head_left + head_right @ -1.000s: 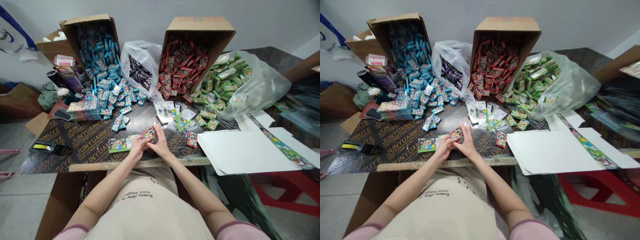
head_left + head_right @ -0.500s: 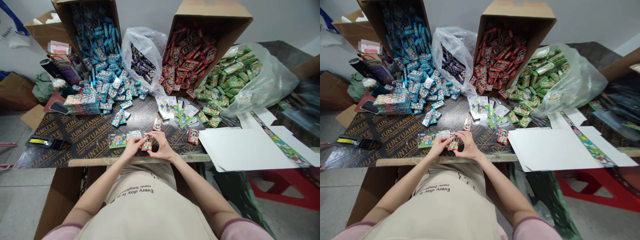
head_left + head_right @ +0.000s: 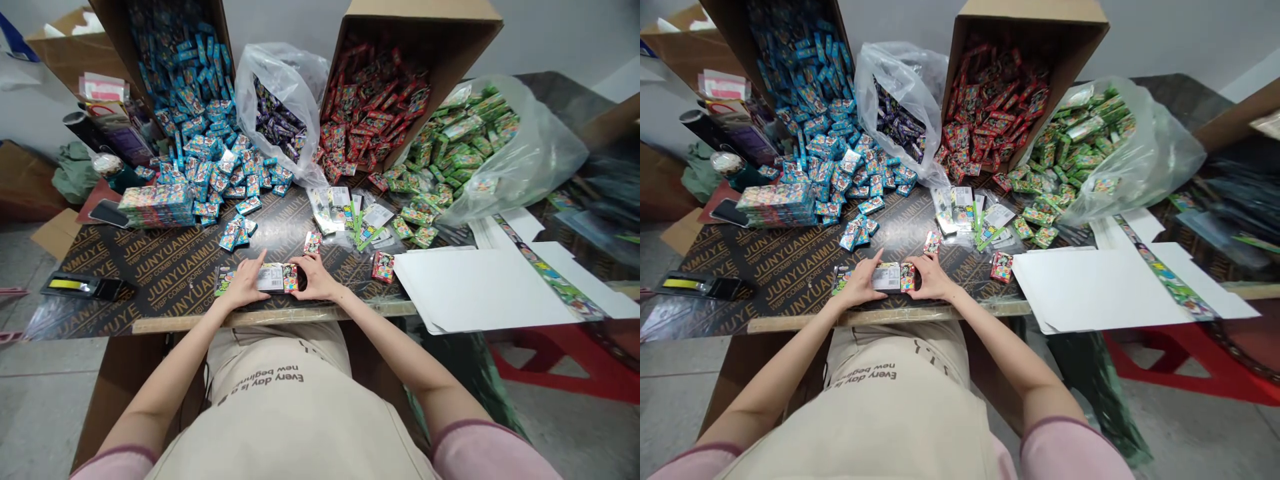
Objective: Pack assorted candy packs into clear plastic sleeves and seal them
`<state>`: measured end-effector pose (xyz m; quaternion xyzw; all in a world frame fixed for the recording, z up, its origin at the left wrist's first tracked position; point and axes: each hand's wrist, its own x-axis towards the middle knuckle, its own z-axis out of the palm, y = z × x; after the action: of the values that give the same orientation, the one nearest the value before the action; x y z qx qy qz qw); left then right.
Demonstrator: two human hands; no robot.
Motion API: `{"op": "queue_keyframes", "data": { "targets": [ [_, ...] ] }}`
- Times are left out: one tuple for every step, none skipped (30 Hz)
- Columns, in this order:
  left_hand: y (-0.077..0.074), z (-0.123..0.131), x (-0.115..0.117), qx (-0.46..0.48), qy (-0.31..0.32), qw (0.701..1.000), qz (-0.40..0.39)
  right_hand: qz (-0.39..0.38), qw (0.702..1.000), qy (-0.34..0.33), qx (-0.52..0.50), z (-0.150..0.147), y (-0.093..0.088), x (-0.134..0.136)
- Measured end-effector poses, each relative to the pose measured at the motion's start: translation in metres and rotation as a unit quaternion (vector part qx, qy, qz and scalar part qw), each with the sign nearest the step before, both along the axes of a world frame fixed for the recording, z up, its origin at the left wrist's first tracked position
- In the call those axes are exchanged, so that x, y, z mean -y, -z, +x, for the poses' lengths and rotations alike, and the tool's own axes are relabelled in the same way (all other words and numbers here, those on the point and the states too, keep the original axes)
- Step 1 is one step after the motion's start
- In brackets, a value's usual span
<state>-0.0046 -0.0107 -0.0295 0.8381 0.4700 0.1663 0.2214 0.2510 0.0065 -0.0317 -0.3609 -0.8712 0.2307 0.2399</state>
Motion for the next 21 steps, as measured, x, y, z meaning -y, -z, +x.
{"op": "queue_keyframes", "data": {
  "targets": [
    [0.0, -0.001, 0.0, 0.006, 0.008, 1.0, -0.004, -0.015, 1.0, -0.02, -0.005, 0.002, 0.0, -0.004],
    [0.0, -0.002, 0.0, 0.013, 0.011, 1.0, -0.007, -0.028, 0.999, -0.031, -0.008, 0.003, -0.001, -0.008],
    [0.0, -0.003, 0.0, 0.022, 0.007, 1.0, -0.009, -0.036, 0.999, -0.026, -0.012, 0.005, -0.001, -0.011],
    [0.0, -0.003, -0.001, 0.032, -0.006, 0.999, -0.007, -0.041, 0.999, -0.002, -0.018, 0.005, -0.001, -0.012],
    [0.001, -0.003, -0.001, 0.042, -0.025, 0.999, -0.003, -0.043, 0.998, 0.033, -0.024, 0.005, -0.001, -0.011],
    [0.001, -0.003, -0.002, 0.051, -0.048, 0.998, 0.002, -0.044, 0.996, 0.068, -0.029, 0.003, -0.001, -0.008],
    [0.002, -0.002, -0.002, 0.059, -0.068, 0.996, 0.008, -0.044, 0.995, 0.09, -0.03, 0.001, -0.001, -0.003],
    [0.004, 0.0, -0.003, 0.065, -0.082, 0.994, 0.012, -0.047, 0.994, 0.092, -0.03, -0.003, 0.0, 0.003],
    [0.005, 0.002, -0.004, 0.067, -0.09, 0.994, 0.016, -0.053, 0.996, 0.072, -0.027, -0.007, 0.0, 0.009],
    [0.007, 0.005, -0.004, 0.065, -0.092, 0.993, 0.019, -0.059, 0.997, 0.04, -0.024, -0.01, 0.001, 0.013],
    [0.008, 0.007, -0.004, 0.059, -0.091, 0.994, 0.023, -0.061, 0.998, 0.013, -0.02, -0.009, 0.001, 0.015],
    [0.01, 0.009, -0.004, 0.049, -0.089, 0.994, 0.028, -0.055, 0.998, 0.01, -0.017, -0.005, 0.0, 0.015],
    [0.012, 0.011, -0.004, 0.035, -0.086, 0.995, 0.033, -0.043, 0.998, 0.041, -0.014, 0.004, -0.001, 0.01],
    [0.014, 0.012, -0.004, 0.016, -0.082, 0.996, 0.037, -0.022, 0.994, 0.102, -0.008, 0.02, -0.003, 0.003],
    [0.016, 0.013, -0.004, -0.005, -0.076, 0.996, 0.04, 0.001, 0.981, 0.192, 0.0, 0.04, -0.005, -0.008],
    [0.018, 0.013, -0.003, -0.025, -0.068, 0.996, 0.042, 0.024, 0.953, 0.301, 0.013, 0.065, -0.007, -0.021],
    [0.019, 0.013, -0.003, -0.042, -0.062, 0.996, 0.045, 0.039, 0.918, 0.392, 0.038, 0.093, -0.009, -0.034],
    [0.02, 0.013, -0.002, -0.055, -0.056, 0.996, 0.048, 0.042, 0.875, 0.478, 0.064, 0.122, -0.009, -0.048],
    [0.02, 0.013, -0.001, -0.064, -0.053, 0.995, 0.052, 0.027, 0.832, 0.547, 0.092, 0.149, -0.01, -0.06],
    [0.021, 0.013, -0.001, -0.068, -0.053, 0.995, 0.055, -0.01, 0.804, 0.581, 0.125, 0.174, -0.009, -0.07],
    [0.021, 0.013, 0.0, -0.069, -0.053, 0.995, 0.058, -0.049, 0.793, 0.587, 0.155, 0.195, -0.009, -0.078]
  ]
}}
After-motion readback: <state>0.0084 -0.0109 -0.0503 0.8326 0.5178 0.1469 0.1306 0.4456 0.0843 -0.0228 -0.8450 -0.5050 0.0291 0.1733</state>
